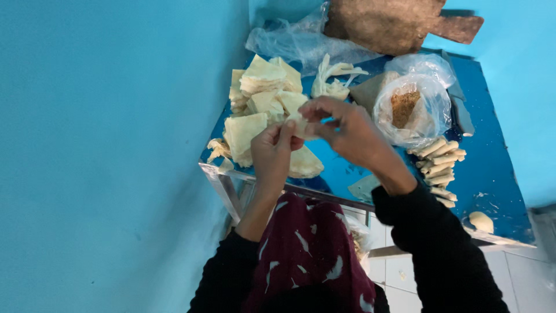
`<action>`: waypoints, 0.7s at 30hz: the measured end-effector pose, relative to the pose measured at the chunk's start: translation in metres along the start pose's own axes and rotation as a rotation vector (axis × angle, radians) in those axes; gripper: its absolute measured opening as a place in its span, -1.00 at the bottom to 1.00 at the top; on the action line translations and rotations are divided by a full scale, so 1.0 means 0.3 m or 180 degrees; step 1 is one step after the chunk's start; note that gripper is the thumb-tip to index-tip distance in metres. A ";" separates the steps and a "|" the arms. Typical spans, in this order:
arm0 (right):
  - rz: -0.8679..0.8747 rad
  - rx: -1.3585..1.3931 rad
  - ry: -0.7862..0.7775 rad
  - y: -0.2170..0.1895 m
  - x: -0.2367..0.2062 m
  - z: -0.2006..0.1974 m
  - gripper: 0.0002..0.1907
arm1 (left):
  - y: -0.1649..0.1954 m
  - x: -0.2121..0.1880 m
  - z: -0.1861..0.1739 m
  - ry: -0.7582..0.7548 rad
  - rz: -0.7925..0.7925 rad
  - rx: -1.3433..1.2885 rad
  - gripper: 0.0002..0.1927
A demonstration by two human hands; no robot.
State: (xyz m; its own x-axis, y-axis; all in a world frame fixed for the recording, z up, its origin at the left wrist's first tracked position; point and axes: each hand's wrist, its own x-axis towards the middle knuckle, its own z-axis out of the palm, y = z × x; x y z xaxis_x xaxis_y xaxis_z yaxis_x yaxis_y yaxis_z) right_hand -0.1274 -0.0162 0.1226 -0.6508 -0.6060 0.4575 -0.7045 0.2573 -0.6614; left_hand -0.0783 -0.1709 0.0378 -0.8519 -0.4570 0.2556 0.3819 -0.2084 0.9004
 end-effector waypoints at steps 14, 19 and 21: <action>0.0460 0.0887 -0.0140 0.055 -0.092 -0.005 -0.70 | 0.026 -0.058 0.012 -0.0517 0.0053 0.0173 -0.70; 0.0540 0.0539 -0.0292 0.040 -0.099 -0.019 -0.78 | 0.039 -0.066 0.010 -0.0746 0.0228 0.1116 -0.81; 0.0720 0.0521 -0.0300 0.034 -0.101 -0.033 -0.84 | 0.050 -0.058 0.006 -0.0856 0.0821 0.1048 -0.83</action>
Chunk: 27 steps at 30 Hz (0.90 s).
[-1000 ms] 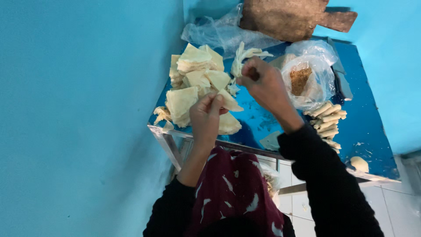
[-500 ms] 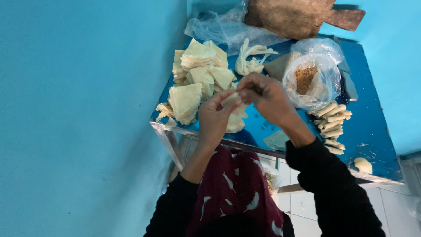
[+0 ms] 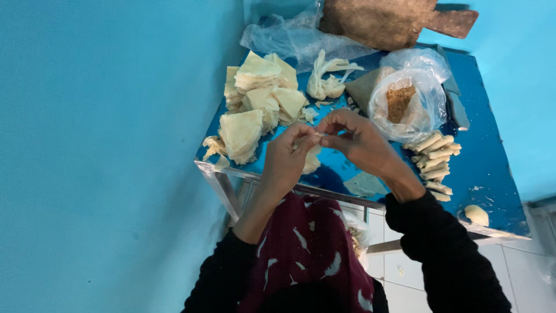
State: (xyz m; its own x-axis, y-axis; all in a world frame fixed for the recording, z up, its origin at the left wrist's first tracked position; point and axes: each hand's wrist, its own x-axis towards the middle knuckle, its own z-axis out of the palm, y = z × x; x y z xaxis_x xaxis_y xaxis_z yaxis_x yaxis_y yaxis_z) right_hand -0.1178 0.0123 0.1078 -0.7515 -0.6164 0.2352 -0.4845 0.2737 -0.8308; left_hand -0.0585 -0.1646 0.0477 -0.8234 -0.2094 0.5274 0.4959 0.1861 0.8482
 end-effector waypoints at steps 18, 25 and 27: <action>0.0383 0.1228 -0.0052 -0.013 -0.025 -0.037 -0.65 | -0.059 0.041 -0.024 -0.0934 -0.0652 -0.1172 -0.70; 0.0189 0.1091 0.0086 0.048 -0.039 -0.034 -0.64 | -0.049 0.034 0.011 -0.0984 -0.0816 -0.0966 -0.77; 0.0052 0.0749 0.0257 0.090 -0.039 -0.038 -0.65 | -0.032 0.036 0.008 -0.1053 -0.0761 -0.0352 -0.83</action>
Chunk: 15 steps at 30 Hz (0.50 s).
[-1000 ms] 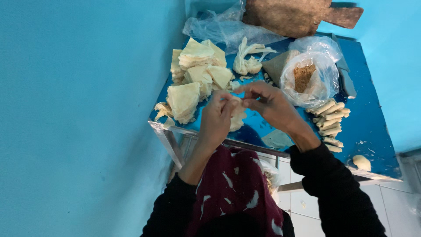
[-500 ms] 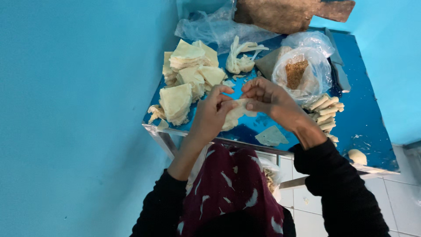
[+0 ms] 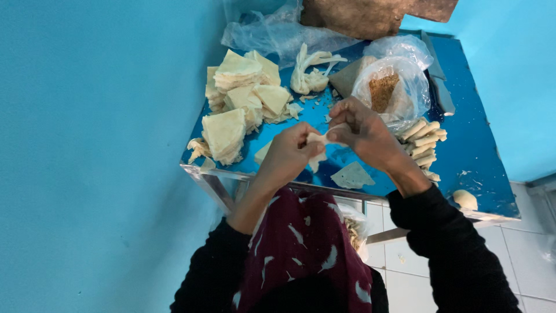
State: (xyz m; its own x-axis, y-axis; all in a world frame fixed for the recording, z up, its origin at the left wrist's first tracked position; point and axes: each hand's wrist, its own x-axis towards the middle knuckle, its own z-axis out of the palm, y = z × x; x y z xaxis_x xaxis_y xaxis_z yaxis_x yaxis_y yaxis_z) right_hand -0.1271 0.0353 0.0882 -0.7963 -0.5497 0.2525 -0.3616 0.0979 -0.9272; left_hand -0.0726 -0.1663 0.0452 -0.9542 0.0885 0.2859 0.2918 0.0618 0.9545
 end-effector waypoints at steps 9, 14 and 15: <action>0.0709 -0.0671 0.0287 -0.022 -0.157 -0.168 -0.71 | 0.028 0.054 -0.123 0.0839 0.1130 0.2666 -0.87; 0.1255 -0.1176 -0.0439 -0.083 -0.236 -0.083 -0.66 | 0.019 0.104 -0.123 0.0985 0.1037 0.3974 -0.85; 0.1183 -0.1200 -0.0571 -0.090 -0.241 -0.065 -0.64 | 0.021 0.104 -0.122 0.0861 0.0852 0.3856 -0.78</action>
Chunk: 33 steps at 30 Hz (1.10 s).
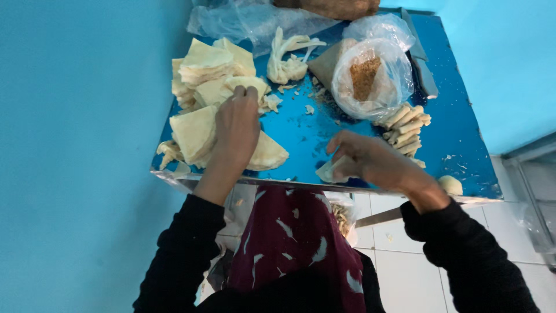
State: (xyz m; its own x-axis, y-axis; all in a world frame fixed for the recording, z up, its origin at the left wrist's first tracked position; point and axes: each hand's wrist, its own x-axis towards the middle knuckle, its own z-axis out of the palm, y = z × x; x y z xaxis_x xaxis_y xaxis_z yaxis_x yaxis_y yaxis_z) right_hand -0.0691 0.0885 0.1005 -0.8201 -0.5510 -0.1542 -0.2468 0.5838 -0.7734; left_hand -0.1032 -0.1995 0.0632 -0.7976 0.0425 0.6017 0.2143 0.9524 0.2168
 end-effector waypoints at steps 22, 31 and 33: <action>-0.0049 -0.0278 0.0527 0.067 -0.168 0.009 -0.55 | 0.351 -0.414 0.012 -0.0225 0.1895 -0.1377 -0.60; -0.0419 -0.0688 0.1329 0.099 -0.241 0.053 -0.61 | 0.351 -0.419 0.027 -0.0294 0.1968 -0.1344 -0.59; -0.0524 -0.0797 0.1390 0.095 -0.257 0.075 -0.63 | 0.345 -0.424 0.028 -0.0343 0.2014 -0.1254 -0.58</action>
State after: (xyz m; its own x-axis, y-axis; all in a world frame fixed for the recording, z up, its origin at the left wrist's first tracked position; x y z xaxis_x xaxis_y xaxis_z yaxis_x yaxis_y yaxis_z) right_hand -0.0013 0.1343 0.0764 -0.8856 -0.3788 0.2687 -0.4624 0.6645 -0.5871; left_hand 0.0155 -0.1039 0.0026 -0.5016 0.5943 0.6286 0.8197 0.5588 0.1259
